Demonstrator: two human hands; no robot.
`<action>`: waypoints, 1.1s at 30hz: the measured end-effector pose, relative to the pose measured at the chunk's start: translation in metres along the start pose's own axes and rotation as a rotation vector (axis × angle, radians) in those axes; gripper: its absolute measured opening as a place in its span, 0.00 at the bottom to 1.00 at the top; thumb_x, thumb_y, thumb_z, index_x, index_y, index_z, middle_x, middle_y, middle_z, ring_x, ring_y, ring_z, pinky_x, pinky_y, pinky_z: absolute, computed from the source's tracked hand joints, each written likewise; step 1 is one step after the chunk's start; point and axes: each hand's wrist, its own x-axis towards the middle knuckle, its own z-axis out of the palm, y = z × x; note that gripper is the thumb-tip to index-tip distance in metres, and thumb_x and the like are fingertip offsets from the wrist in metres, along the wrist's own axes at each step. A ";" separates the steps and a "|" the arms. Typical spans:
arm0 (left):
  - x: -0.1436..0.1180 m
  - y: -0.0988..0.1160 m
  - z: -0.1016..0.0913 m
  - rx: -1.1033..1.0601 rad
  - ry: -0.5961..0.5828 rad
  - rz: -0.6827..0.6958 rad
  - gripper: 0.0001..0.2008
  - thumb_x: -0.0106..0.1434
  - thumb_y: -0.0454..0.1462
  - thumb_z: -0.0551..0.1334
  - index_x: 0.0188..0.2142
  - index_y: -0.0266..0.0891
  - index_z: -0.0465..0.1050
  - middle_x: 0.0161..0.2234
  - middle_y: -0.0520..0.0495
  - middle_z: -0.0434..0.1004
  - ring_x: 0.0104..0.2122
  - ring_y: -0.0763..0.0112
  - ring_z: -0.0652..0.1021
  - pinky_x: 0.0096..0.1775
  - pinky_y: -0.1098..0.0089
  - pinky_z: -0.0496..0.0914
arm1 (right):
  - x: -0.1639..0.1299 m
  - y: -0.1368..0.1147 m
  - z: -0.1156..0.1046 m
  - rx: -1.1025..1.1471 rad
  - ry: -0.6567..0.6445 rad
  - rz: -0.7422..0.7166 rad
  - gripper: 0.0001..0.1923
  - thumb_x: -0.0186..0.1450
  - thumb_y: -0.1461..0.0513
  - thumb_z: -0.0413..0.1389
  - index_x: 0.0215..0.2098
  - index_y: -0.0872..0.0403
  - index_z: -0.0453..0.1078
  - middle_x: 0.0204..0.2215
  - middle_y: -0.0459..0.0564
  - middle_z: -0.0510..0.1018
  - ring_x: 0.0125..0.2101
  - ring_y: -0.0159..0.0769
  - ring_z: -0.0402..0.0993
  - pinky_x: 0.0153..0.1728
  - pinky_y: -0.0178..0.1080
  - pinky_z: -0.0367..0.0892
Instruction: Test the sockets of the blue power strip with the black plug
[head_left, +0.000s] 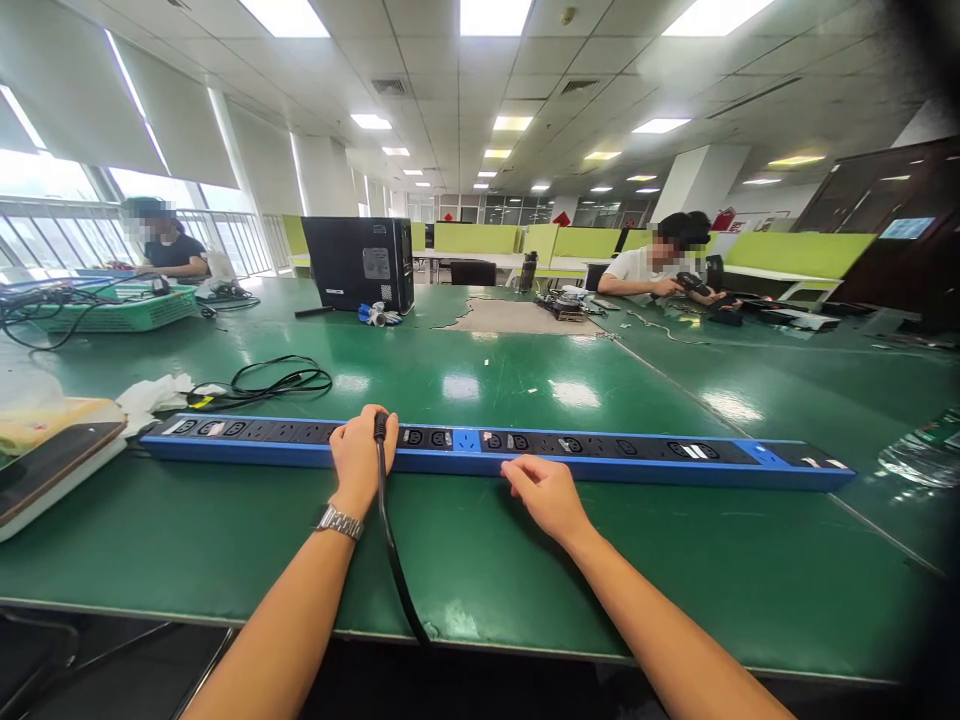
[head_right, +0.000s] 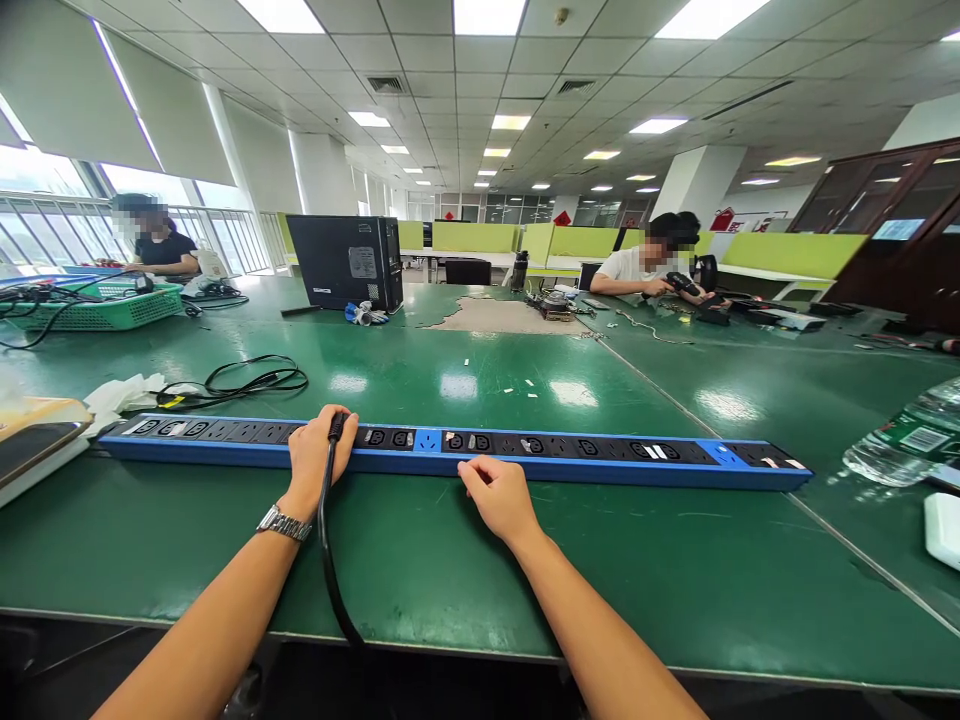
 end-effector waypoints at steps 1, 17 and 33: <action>0.000 0.000 -0.001 0.013 -0.008 -0.008 0.13 0.67 0.45 0.52 0.40 0.42 0.71 0.32 0.47 0.80 0.38 0.60 0.78 0.49 0.59 0.62 | 0.000 0.000 0.000 -0.002 0.000 -0.001 0.19 0.61 0.50 0.52 0.20 0.53 0.69 0.15 0.44 0.71 0.17 0.30 0.63 0.23 0.33 0.58; 0.000 -0.003 -0.003 0.010 0.012 0.009 0.13 0.67 0.45 0.52 0.40 0.42 0.71 0.31 0.47 0.80 0.35 0.61 0.79 0.46 0.63 0.65 | 0.000 0.000 0.001 0.024 -0.012 0.033 0.19 0.60 0.49 0.52 0.21 0.53 0.69 0.15 0.45 0.71 0.17 0.30 0.63 0.22 0.33 0.58; -0.001 -0.010 0.000 -0.011 0.111 -0.108 0.18 0.67 0.48 0.50 0.40 0.41 0.73 0.32 0.44 0.80 0.37 0.58 0.79 0.46 0.61 0.66 | 0.000 -0.001 0.000 0.017 -0.003 0.016 0.19 0.61 0.49 0.52 0.21 0.53 0.70 0.15 0.45 0.71 0.17 0.31 0.63 0.21 0.33 0.59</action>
